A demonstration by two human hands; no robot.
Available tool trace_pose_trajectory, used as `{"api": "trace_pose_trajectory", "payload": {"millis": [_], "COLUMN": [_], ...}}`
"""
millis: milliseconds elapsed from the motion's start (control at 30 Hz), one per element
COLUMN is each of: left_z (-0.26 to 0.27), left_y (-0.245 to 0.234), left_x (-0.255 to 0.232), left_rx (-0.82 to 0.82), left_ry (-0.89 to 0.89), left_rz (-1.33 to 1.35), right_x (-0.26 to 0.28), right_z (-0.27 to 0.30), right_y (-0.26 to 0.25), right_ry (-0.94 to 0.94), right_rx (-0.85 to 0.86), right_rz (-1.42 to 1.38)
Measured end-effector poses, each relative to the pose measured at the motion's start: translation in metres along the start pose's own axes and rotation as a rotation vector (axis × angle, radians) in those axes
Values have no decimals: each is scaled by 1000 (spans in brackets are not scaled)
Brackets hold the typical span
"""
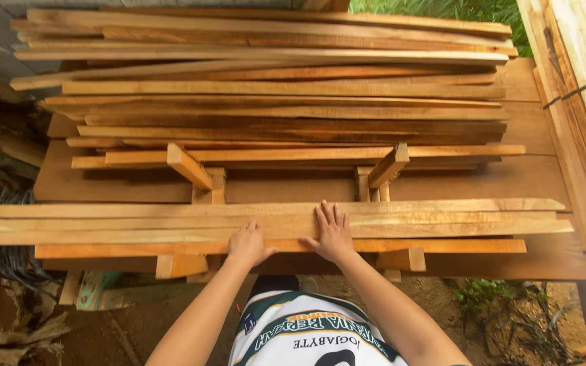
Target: Organizing and arranging thin wood strips onto a wooden rack in a workshop.
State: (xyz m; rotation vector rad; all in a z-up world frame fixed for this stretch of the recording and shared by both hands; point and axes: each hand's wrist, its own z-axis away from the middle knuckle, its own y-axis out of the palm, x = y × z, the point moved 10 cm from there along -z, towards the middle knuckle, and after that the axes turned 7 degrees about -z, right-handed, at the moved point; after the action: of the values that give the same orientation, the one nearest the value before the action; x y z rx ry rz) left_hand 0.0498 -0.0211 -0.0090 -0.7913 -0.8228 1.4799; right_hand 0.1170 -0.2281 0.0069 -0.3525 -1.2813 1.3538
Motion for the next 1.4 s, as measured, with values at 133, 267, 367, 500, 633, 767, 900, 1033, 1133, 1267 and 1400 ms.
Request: {"api": "trace_pose_trajectory", "payload": {"millis": [133,267,367,500,633,767,900,1033,1133,1267,1400], "left_z": [-28,-57,-71,-84,-109,-130,-157,-178,-182,-231,-343], "left_y": [-2,-20,-28,-25,-26,-8,10,-7,-69,-210,-306], "left_x": [1,6,9,13,23,12,-2,-2,8,9,70], "left_rx": [25,-52,-48,-20,113,251,347,399,677,546,78], "left_ry": [21,0,15,24,-9,-9,58,135,141,227,134], "left_rz": [-29,-8,9,-25,8,-38,-158,-108,-24,260,537], "right_x": [-2,-11,-17,-23,-23,-24,-7,-13,-8,56,19], "right_z": [-13,-32,-54,-70,-94,-106,-125,-156,-200,-285,-385], "right_y": [-6,-3,-2,-5,-10,-10,-10,7,-3,-144,-226], "right_ry": [6,57,115,183,226,322,334,299,229,-50,-363], "right_rx": [52,2,-2,59,135,405,546,622,612,-8,-549], "right_rz": [26,24,4,-16,-47,54,205,280,169,-401,-260]}}
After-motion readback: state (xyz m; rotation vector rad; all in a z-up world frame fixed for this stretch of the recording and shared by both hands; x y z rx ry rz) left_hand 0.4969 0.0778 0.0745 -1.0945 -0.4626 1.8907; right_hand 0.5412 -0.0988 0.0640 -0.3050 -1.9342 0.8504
